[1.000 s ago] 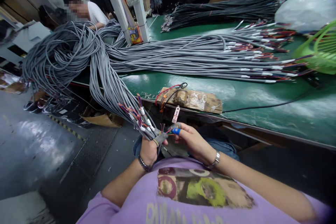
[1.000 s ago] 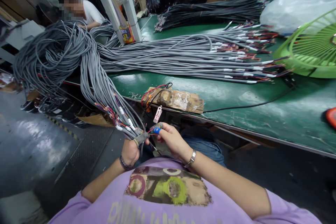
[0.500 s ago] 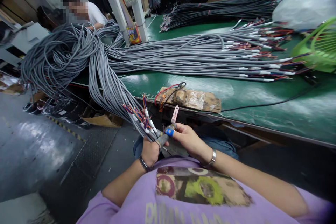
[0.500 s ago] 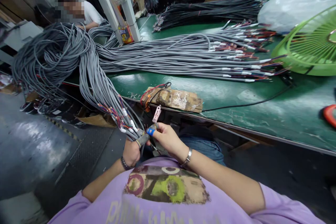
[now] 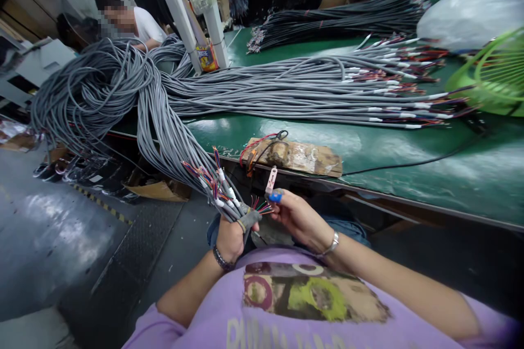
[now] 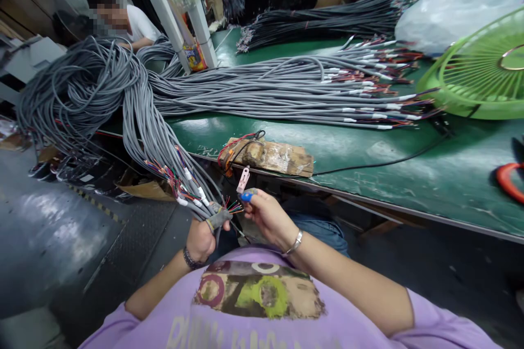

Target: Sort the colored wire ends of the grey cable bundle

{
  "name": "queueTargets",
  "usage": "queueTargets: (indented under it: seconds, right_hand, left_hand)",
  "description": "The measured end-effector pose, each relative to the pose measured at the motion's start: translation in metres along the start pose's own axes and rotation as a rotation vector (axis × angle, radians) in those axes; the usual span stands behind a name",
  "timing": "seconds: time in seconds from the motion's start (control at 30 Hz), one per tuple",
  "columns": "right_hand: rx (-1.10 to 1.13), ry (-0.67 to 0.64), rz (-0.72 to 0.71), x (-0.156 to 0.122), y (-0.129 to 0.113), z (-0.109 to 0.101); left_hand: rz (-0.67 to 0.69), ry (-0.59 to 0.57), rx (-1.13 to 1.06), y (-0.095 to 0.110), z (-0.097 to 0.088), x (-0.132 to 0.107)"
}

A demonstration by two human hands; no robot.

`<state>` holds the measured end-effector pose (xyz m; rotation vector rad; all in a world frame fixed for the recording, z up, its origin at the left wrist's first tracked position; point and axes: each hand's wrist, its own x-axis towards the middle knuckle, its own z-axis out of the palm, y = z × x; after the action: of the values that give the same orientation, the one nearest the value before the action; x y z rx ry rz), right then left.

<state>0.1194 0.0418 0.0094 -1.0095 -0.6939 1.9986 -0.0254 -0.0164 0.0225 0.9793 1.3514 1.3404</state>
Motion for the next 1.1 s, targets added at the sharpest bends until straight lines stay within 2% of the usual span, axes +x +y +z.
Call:
queueTargets:
  seconds: [0.13,0.27,0.37,0.47,0.53,0.6,0.73,0.8,1.1]
  right_hand:
    - [0.079,0.003,0.053,0.013,-0.010,-0.014]
    - [0.080,-0.173,0.098,0.022,-0.018,-0.012]
    - [0.013,-0.200,-0.054,0.026,-0.018,-0.007]
    - [-0.073,-0.052,-0.273,0.030,-0.013,-0.004]
    - [-0.098,0.011,-0.335,0.032,-0.010,-0.002]
    - [-0.068,-0.030,-0.290,0.033,-0.009,-0.001]
    - [0.139,-0.160,-0.032,0.033,-0.015,0.004]
    - [0.227,-0.179,0.034,0.034,-0.017,0.004]
    - [0.304,-0.131,-0.009,0.036,-0.016,0.006]
  left_hand:
    - [-0.037,-0.079,-0.077,0.006,-0.001,0.004]
    - [-0.083,-0.172,-0.102,0.013,0.005,0.010]
    - [-0.105,-0.200,-0.117,0.015,0.012,0.015]
    - [-0.130,-0.199,-0.130,0.016,0.017,0.019]
    - [-0.144,-0.197,-0.146,0.016,0.018,0.022]
    - [-0.156,-0.193,-0.161,0.017,0.019,0.024]
    - [-0.187,-0.199,-0.164,0.018,0.021,0.026]
    - [-0.200,-0.207,-0.168,0.018,0.021,0.027]
    - [-0.200,-0.234,-0.101,0.015,0.018,0.026]
